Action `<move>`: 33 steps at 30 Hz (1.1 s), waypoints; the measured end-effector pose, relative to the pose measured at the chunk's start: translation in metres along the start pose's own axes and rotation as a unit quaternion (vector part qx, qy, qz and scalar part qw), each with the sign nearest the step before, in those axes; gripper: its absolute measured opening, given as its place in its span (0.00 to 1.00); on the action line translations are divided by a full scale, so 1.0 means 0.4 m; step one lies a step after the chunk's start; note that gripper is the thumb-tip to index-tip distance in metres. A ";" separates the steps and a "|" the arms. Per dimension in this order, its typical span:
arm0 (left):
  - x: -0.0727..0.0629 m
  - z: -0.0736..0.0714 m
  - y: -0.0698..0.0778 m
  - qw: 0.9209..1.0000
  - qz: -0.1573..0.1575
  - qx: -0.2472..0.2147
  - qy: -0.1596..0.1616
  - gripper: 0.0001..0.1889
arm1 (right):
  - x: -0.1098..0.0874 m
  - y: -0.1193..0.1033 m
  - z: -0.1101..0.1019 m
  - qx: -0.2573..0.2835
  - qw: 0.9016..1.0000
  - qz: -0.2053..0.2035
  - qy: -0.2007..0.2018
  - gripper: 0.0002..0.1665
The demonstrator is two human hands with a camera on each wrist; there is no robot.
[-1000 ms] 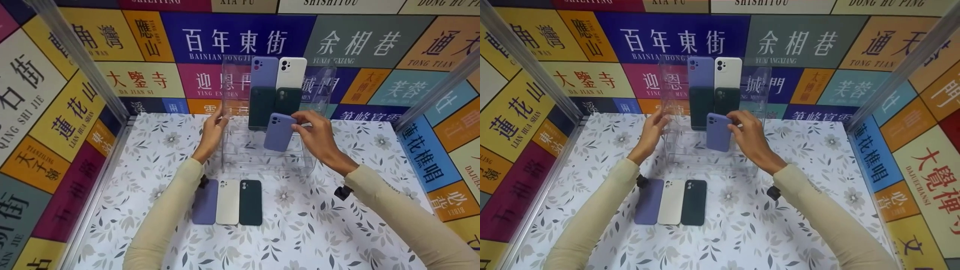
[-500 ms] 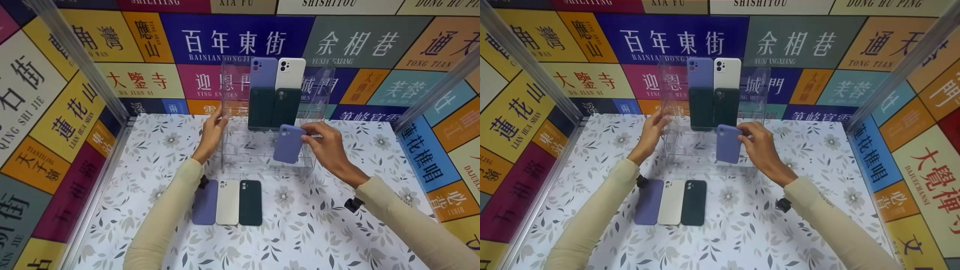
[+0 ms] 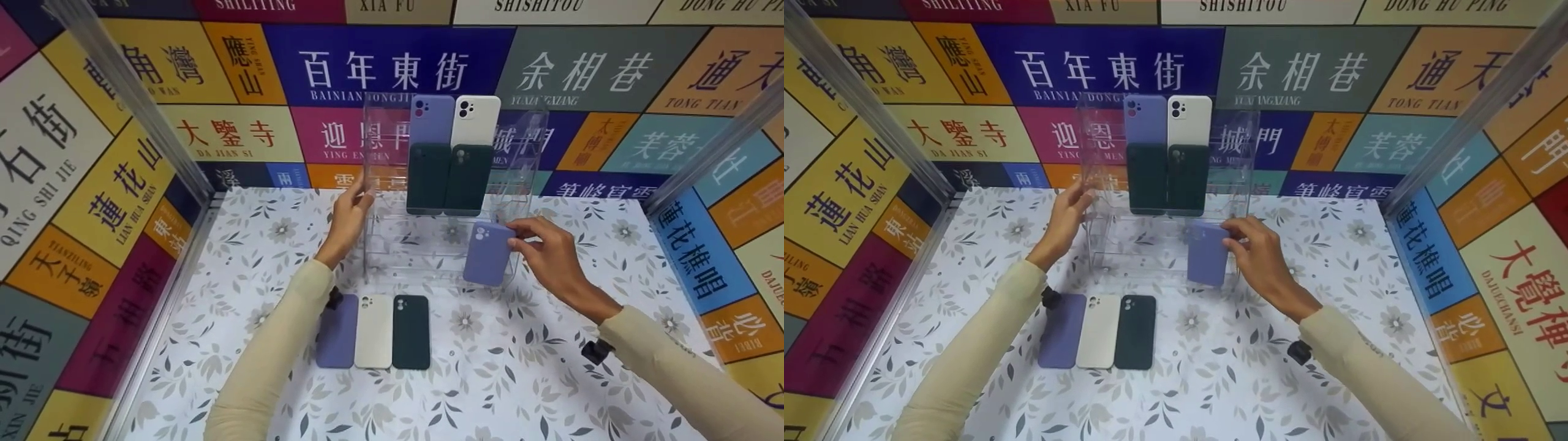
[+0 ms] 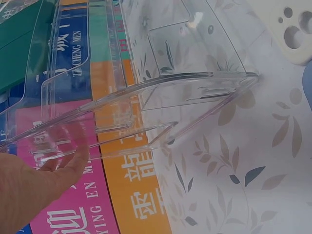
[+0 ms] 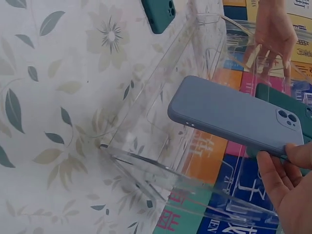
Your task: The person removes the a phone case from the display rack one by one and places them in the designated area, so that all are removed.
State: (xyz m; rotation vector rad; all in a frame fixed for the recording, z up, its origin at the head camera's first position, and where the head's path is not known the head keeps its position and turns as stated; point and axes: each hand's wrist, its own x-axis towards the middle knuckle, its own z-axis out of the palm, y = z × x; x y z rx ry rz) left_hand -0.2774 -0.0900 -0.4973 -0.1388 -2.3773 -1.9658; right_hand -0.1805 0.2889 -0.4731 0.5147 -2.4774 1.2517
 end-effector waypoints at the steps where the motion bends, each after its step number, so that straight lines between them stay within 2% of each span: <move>1: 0.000 0.000 -0.001 1.000 0.001 -0.001 0.000 0.32 | -0.004 0.003 -0.004 0.002 1.000 0.001 0.001 0.20; 8: -0.001 -0.002 -0.004 1.000 0.020 -0.015 -0.005 0.32 | -0.032 0.023 -0.022 0.003 1.000 -0.001 0.001 0.19; 14: 0.002 0.001 -0.004 1.000 0.016 -0.017 -0.005 0.32 | -0.064 0.044 -0.010 0.010 0.999 0.038 -0.010 0.19; 19: 0.001 0.003 -0.004 1.000 0.013 -0.017 -0.002 0.32 | -0.091 0.060 0.010 0.037 0.997 0.068 -0.021 0.19; 27: 0.001 0.004 -0.005 1.000 0.015 -0.026 -0.008 0.32 | -0.132 0.068 0.049 0.086 0.989 0.110 -0.048 0.18; 33: 0.002 0.003 -0.006 1.000 0.018 -0.025 -0.004 0.32 | -0.153 0.073 0.080 0.113 0.976 0.162 -0.090 0.18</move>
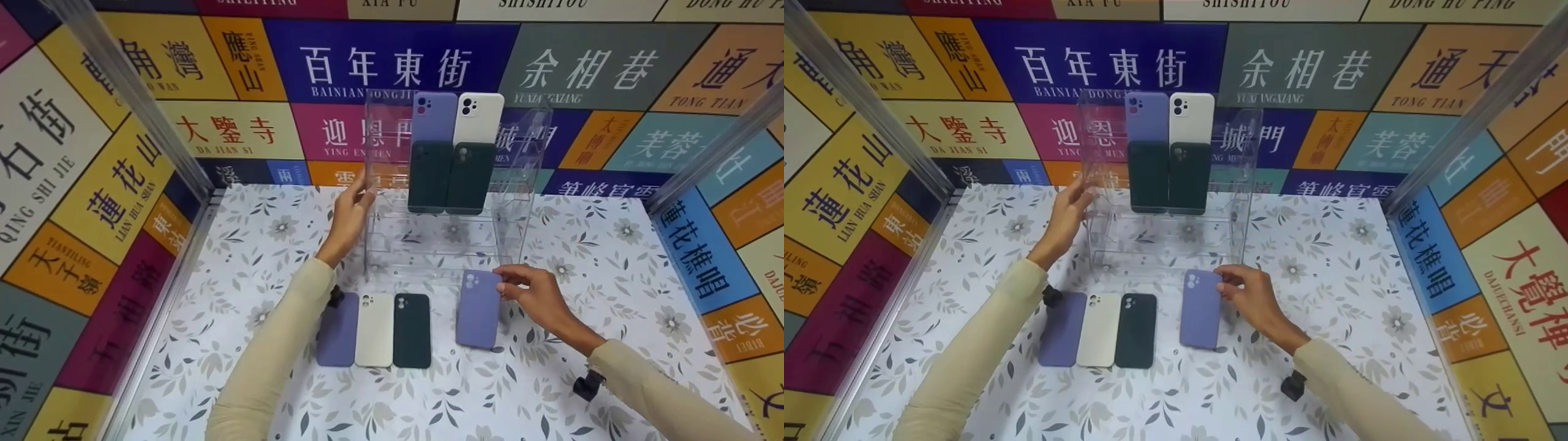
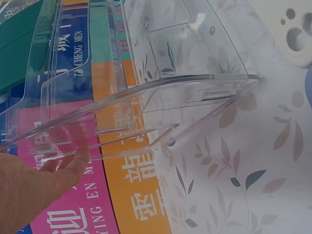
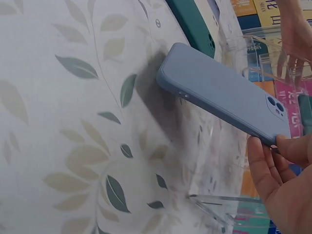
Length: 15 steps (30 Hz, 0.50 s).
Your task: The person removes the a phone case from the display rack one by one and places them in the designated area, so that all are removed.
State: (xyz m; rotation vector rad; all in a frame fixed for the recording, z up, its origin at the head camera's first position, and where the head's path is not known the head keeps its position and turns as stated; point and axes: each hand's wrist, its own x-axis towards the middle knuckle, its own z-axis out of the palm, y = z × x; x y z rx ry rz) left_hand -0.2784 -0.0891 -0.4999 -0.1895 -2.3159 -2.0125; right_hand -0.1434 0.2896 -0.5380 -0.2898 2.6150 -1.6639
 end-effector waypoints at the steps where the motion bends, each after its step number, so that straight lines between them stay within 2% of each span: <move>1: 0.000 -0.001 0.000 1.000 0.001 0.001 0.001 0.32 | 0.000 0.005 0.005 0.003 1.000 0.007 -0.006 0.18; 8: 0.003 0.001 0.000 1.000 0.005 0.016 0.002 0.32 | 0.003 0.036 0.040 0.051 0.996 0.060 -0.042 0.20; 15: 0.001 0.000 0.000 1.000 -0.006 0.018 0.000 0.32 | 0.011 0.059 0.077 0.095 0.989 0.086 -0.070 0.20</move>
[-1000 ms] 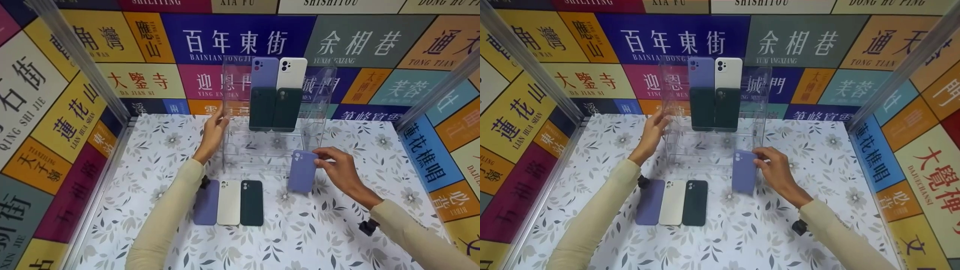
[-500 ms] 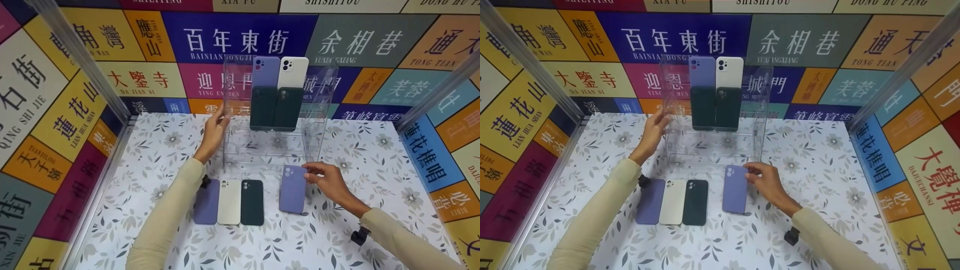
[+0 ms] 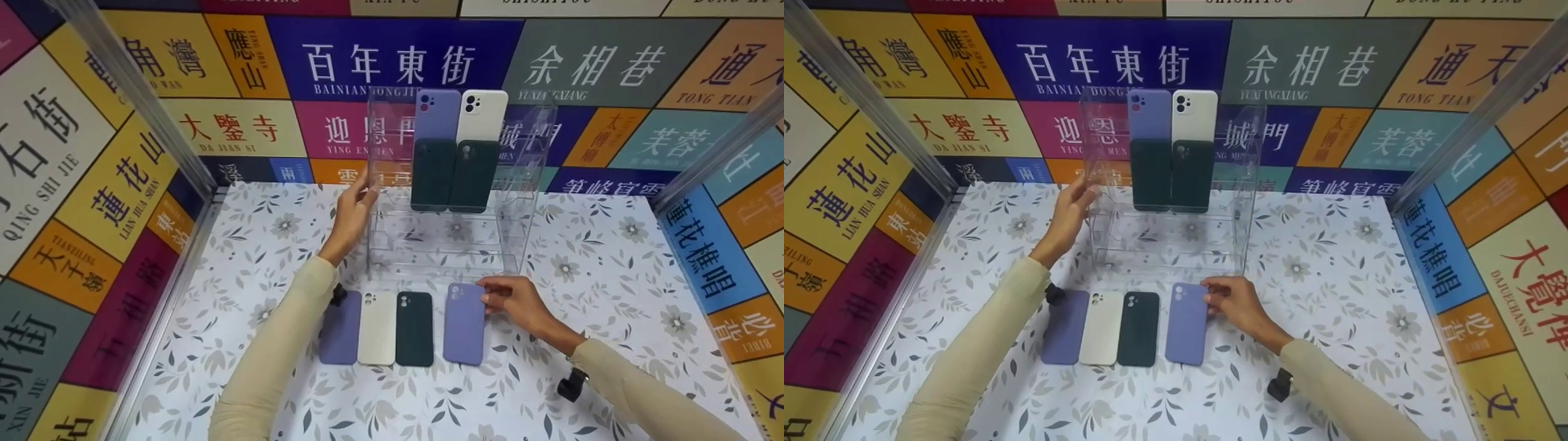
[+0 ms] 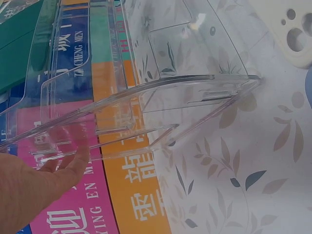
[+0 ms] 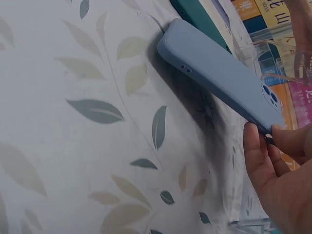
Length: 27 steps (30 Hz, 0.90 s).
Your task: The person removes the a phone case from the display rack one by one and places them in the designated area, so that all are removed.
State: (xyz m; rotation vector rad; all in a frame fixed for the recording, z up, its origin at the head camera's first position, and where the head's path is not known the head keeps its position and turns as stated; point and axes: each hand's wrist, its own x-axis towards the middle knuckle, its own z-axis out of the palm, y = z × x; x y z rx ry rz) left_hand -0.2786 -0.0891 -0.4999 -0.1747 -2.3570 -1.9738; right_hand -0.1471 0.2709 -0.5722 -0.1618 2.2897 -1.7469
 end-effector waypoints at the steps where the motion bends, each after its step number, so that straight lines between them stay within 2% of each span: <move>1: 0.001 0.000 0.000 1.000 -0.001 -0.002 -0.001 0.32 | 0.002 0.003 0.004 0.002 1.000 0.002 -0.003 0.21; 11: 0.004 0.000 0.000 1.000 0.011 -0.002 0.008 0.32 | 0.027 0.029 0.035 -0.003 1.000 -0.008 -0.030 0.21; 19: 0.001 -0.002 -0.002 1.000 0.007 -0.016 0.011 0.32 | 0.041 0.054 0.055 -0.009 0.999 -0.024 -0.027 0.18; 27: -0.002 -0.001 0.000 1.000 -0.001 0.001 0.011 0.33 | 0.046 0.062 0.069 -0.050 0.998 -0.038 -0.022 0.17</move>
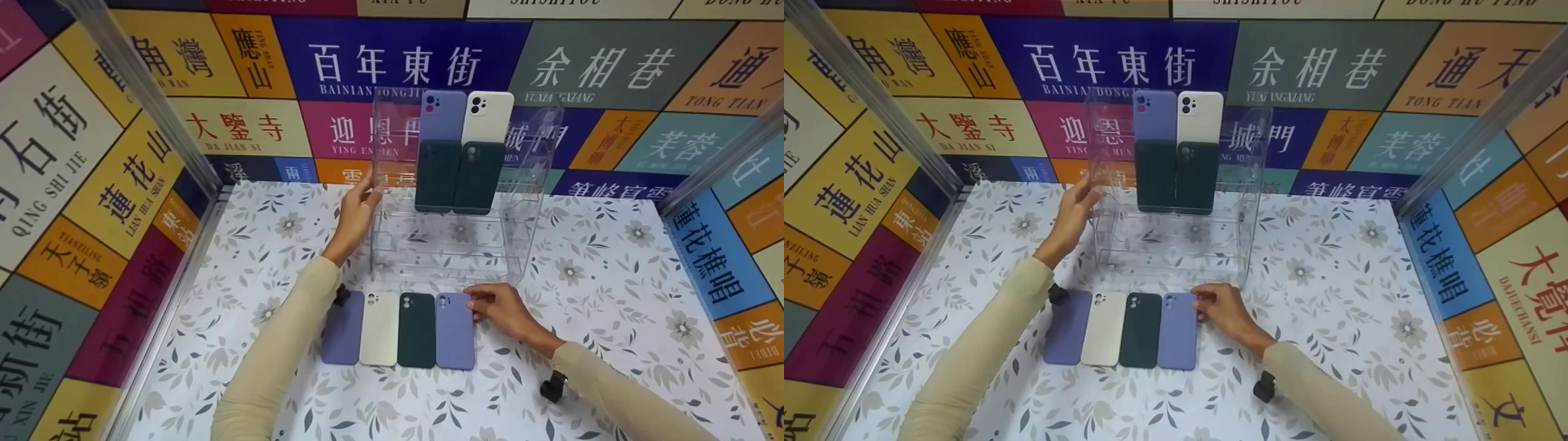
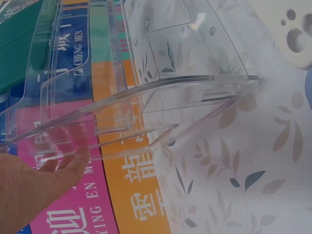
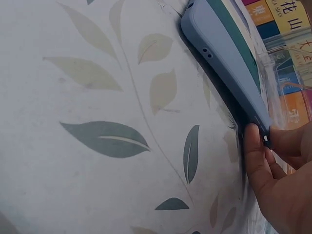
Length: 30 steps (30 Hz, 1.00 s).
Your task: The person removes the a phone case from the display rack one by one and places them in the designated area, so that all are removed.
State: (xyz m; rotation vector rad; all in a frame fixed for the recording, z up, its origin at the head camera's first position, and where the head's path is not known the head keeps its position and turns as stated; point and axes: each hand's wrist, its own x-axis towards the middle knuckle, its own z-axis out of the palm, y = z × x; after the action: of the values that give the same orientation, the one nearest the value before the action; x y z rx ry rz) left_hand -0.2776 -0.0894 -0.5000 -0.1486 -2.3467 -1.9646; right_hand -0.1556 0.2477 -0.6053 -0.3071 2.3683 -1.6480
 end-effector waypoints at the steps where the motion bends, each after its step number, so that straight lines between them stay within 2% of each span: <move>1: 0.000 0.001 0.001 1.000 0.000 -0.001 0.000 0.33 | 0.000 -0.001 0.001 -0.005 1.000 -0.003 -0.001 0.17; 14: 0.003 0.003 0.001 1.000 -0.001 -0.011 -0.003 0.32 | 0.010 -0.021 0.028 -0.038 0.999 0.006 0.007 0.16; 22: 0.006 0.004 0.000 1.000 0.018 -0.004 0.007 0.32 | 0.017 -0.030 0.047 -0.066 0.998 -0.014 0.004 0.16; 30: 0.005 0.004 -0.002 1.000 0.015 0.001 0.010 0.32 | 0.015 -0.033 0.054 -0.075 0.997 -0.023 0.017 0.13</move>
State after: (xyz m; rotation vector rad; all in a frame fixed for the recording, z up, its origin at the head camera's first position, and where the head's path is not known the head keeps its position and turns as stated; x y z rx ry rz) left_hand -0.2798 -0.0878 -0.5007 -0.1624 -2.3202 -1.9409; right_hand -0.1542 0.2221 -0.6008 -0.3662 2.5354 -1.5083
